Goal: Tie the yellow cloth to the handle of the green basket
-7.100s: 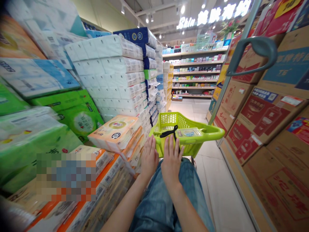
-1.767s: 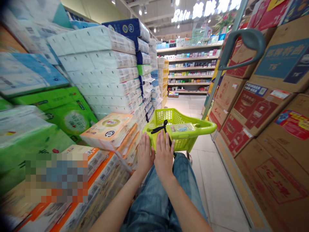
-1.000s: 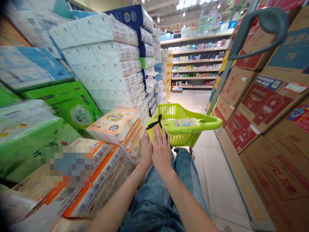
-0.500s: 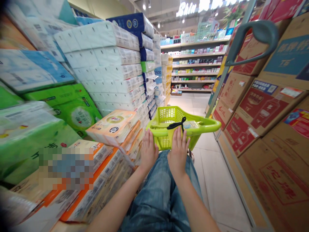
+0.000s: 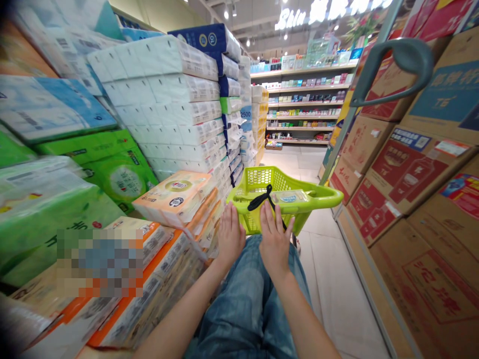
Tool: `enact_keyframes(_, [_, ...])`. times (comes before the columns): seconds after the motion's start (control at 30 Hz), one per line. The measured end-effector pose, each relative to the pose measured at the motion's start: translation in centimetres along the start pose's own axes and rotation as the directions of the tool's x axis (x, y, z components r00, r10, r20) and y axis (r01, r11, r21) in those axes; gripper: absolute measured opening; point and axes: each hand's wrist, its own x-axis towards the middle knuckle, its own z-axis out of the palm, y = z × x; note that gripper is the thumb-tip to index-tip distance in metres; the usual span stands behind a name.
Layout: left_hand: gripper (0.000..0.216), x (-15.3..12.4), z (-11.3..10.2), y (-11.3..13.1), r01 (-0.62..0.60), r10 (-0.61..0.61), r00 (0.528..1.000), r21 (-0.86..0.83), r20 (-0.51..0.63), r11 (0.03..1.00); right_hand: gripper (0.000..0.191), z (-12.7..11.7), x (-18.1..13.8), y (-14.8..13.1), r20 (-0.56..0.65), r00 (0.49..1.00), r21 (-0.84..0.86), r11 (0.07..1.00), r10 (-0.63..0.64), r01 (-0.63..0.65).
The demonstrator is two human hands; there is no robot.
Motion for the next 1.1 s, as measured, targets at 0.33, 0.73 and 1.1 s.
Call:
enact_keyframes(0.33, [0.078, -0.2, 0.5, -0.3, -0.001, 0.002, 1.000, 0.049, -0.019, 0.999, 0.074, 0.9, 0.9, -4.2, -0.007, 1.000, 0.028, 1.000, 0.007, -0.007])
enact_keyframes(0.73, [0.080, 0.1, 0.2, -0.1, -0.017, 0.018, 1.000, 0.018, -0.022, 1.000, 0.079, 0.4, 0.3, 1.0, -0.052, 0.999, -0.027, 1.000, -0.006, 0.004])
enact_keyframes(1.1, [0.075, -0.4, 1.4, -0.4, 0.027, -0.026, 0.996, 0.013, -0.084, 1.000, 0.075, 2.3, 0.4, -5.8, -0.035, 0.999, 0.120, 0.992, -0.029, 0.033])
